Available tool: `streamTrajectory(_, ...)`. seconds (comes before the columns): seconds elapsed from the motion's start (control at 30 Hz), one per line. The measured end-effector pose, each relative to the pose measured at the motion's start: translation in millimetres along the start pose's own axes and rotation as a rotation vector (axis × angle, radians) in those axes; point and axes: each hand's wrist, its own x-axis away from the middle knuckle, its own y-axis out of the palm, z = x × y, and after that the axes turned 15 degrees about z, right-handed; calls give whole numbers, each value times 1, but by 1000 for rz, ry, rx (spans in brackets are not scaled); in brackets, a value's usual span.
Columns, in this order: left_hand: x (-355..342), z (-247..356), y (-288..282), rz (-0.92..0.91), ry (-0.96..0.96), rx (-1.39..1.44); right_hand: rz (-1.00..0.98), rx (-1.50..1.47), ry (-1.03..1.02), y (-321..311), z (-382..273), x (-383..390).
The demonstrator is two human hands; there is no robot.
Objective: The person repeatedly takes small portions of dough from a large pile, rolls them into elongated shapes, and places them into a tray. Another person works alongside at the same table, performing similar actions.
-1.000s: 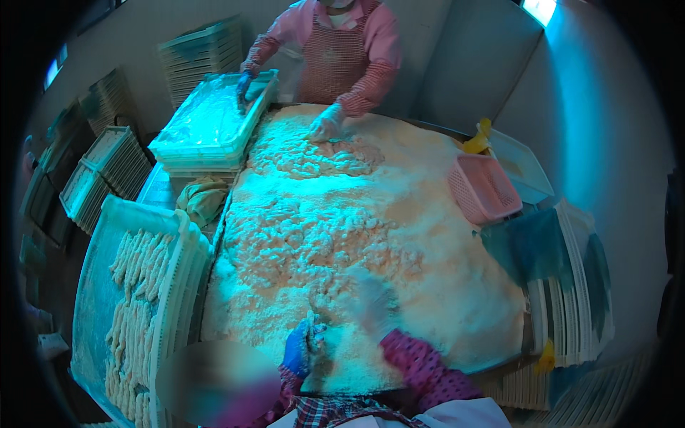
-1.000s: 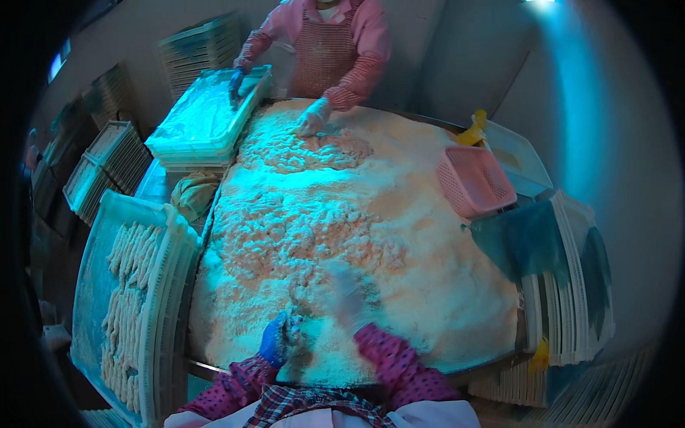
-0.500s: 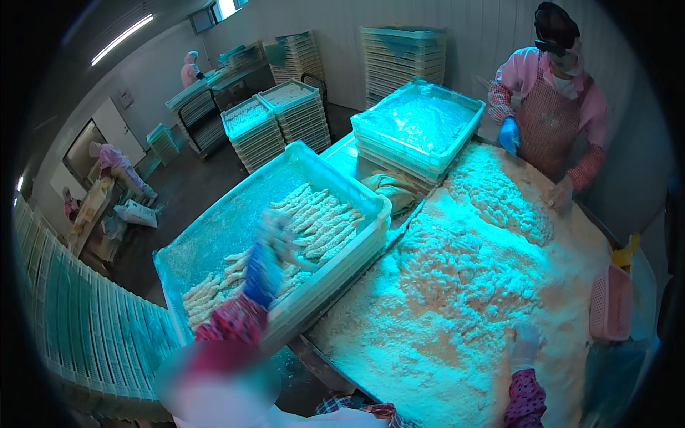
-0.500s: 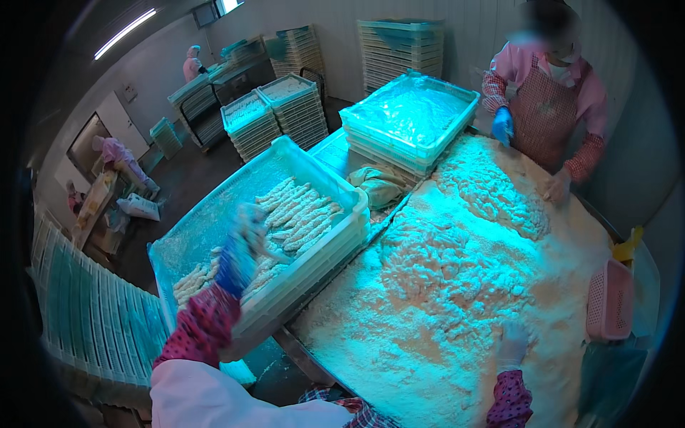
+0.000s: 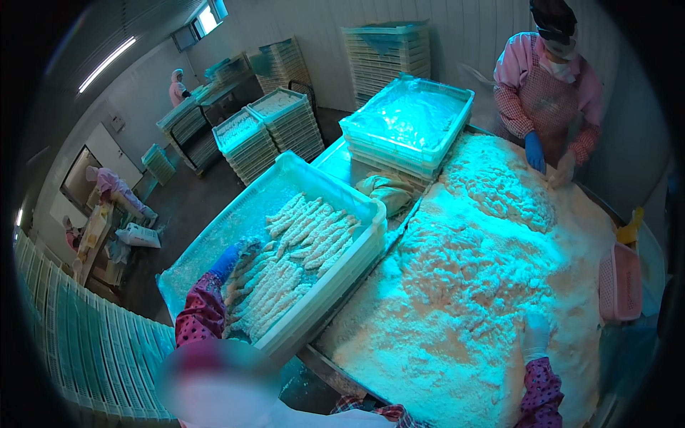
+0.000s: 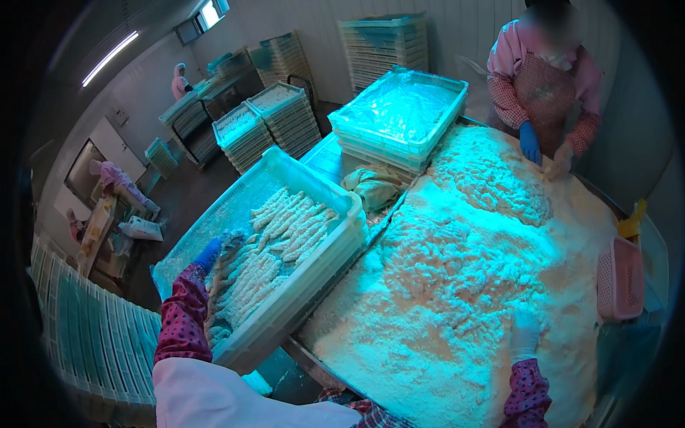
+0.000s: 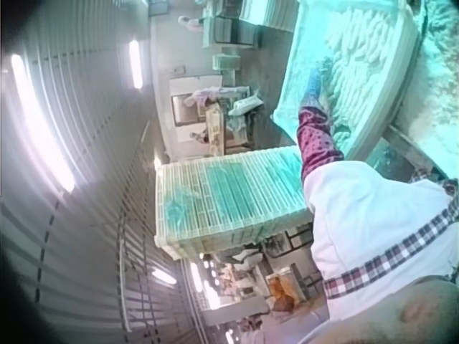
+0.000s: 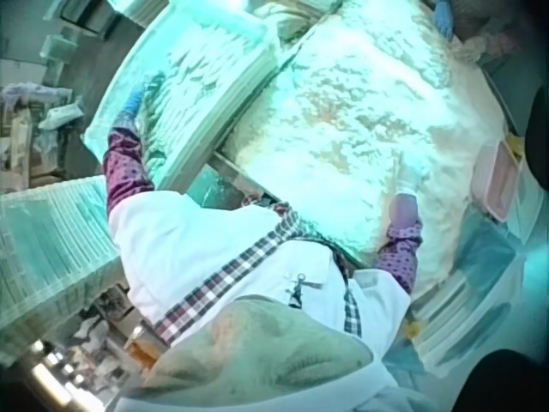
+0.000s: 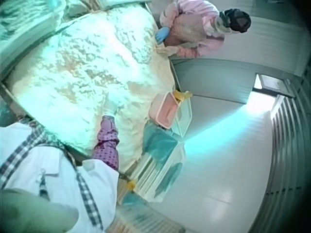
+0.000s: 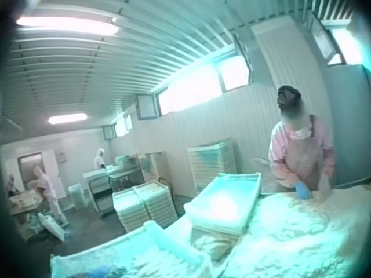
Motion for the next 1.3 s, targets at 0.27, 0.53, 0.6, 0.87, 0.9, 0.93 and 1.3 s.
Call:
streamTrajectory(0.27, 56, -8, -54, 60, -143, -56, -47, -492, 959, -27, 34, 31)
streamTrajectory(0.53, 99, 33, 29, 126, 304, 181, -585, -905, 569, -101, -48, 40)
streamTrajectory(0.6, 118, 62, 90, -70, 362, 166, -488, -721, 979, -98, -26, 68)
streamTrajectory(0.87, 223, 34, 393, -560, 984, -130, -352, -309, 302, -119, -115, 100)
streamTrajectory(0.9, 232, 34, 414, -532, 1068, -159, -223, -472, 650, -112, -111, 105)
streamTrajectory(0.93, 230, 22, 436, -555, 975, -76, -78, -609, 995, -108, -103, 111)
streamTrajectory(1.3, 213, 18, 458, -640, 116, 511, -364, -376, 610, -116, -88, 108)
